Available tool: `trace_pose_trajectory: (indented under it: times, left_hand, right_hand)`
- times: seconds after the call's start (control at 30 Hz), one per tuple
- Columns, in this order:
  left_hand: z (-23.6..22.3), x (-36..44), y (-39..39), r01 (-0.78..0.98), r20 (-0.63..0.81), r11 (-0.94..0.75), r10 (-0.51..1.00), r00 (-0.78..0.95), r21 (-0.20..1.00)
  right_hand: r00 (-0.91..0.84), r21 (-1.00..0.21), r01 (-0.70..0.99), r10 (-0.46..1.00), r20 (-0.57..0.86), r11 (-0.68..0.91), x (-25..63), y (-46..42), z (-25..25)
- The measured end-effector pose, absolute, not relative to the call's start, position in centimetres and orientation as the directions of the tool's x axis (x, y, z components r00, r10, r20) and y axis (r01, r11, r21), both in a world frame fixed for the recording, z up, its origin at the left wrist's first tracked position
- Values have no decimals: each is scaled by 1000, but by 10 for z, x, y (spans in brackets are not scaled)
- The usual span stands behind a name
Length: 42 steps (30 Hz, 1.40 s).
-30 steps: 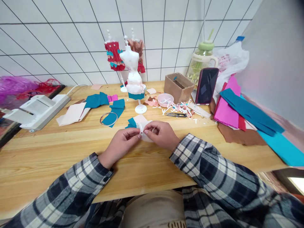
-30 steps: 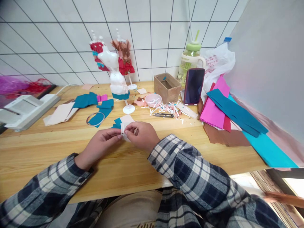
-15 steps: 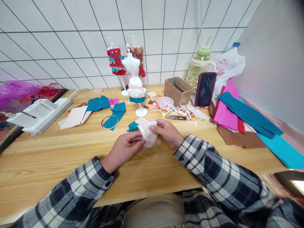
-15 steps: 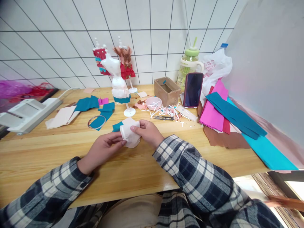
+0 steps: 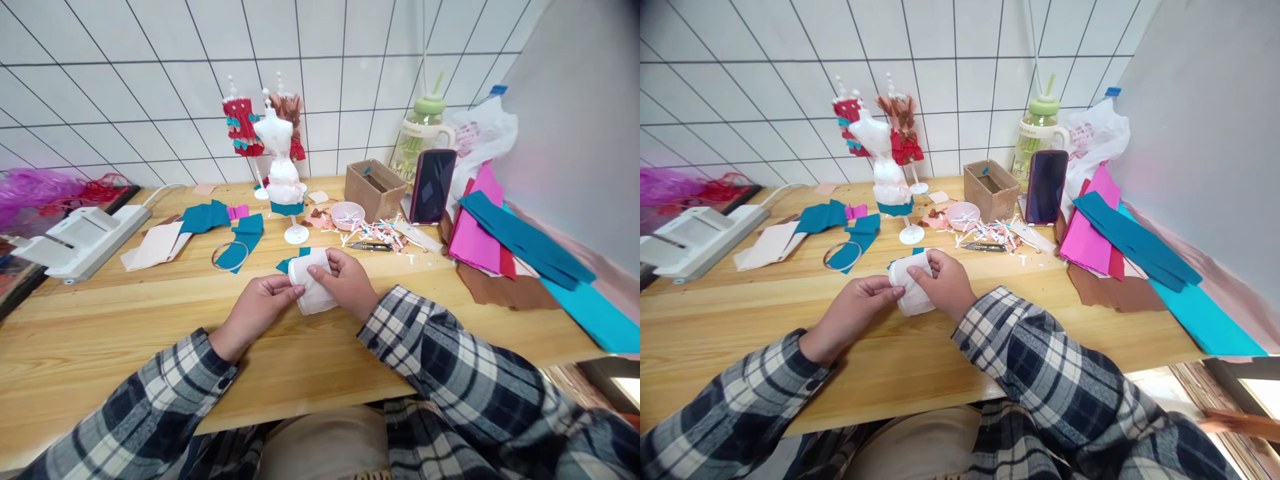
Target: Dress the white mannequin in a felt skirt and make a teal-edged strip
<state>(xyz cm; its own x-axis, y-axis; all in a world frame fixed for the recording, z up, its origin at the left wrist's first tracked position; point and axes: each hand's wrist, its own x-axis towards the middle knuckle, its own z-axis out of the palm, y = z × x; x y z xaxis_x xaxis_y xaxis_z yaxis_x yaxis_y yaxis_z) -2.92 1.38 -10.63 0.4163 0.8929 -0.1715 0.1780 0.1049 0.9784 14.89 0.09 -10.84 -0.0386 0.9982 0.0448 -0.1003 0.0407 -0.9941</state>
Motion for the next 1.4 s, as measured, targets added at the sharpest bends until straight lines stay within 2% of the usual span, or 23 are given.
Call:
trace_pose_trajectory:
  times: [0.17,0.27,0.33,0.4,0.5,0.57,0.63,0.7,0.8,0.9,0.97,1.03,1.1,1.23,1.4]
  left_hand:
    - [-102,-28,11,255,-132,18,890,437,967]
    - [-102,-28,10,263,-103,-42,851,515,964]
    - [-102,-29,12,221,-85,-56,810,581,974]
    - [-104,-31,15,171,-57,-54,809,585,984]
    - [-106,-35,21,141,-53,-9,900,433,990]
    - [-107,-37,23,117,-75,39,942,326,992]
    - [-105,-37,23,108,-71,42,959,276,993]
    - [-100,-37,20,132,-58,17,950,308,991]
    - [-91,-35,11,193,-127,27,839,529,981]
    - [-87,-33,5,248,-208,43,688,695,968]
    - [-87,-33,5,275,-203,-1,673,711,961]
    - [-87,-35,8,292,-168,-58,705,689,955]
    - [-87,-38,12,304,-130,-100,748,651,947]
    - [-86,-44,17,298,-105,-100,792,601,949]
    - [-87,-45,16,275,-36,-159,806,591,948]
  right_hand:
    - [-117,-948,-303,991,-69,-101,153,3,-105]
    - [-134,-920,-350,982,-136,-176,157,6,-108]
    - [-138,-924,-340,982,-133,-173,159,8,-111]
    - [-138,-960,-257,988,-72,-106,159,8,-112]
    - [-142,-996,38,987,80,86,157,3,-110]
    - [-165,-935,276,969,184,225,158,-1,-106]
    - [-148,-836,440,945,292,327,161,-3,-100]
    - [-58,-781,502,915,399,372,167,-4,-93]
    - [-4,-797,436,887,462,418,176,-2,-85]
    - [-212,-865,263,900,380,427,175,-2,-87]
    - [-365,-925,185,897,250,333,171,-3,-92]
    - [-456,-956,189,882,117,224,168,-3,-97]
    - [-474,-955,233,879,55,186,167,-2,-99]
    - [-462,-938,296,886,27,183,170,2,-97]
    - [-479,-956,270,877,-31,113,171,2,-96]
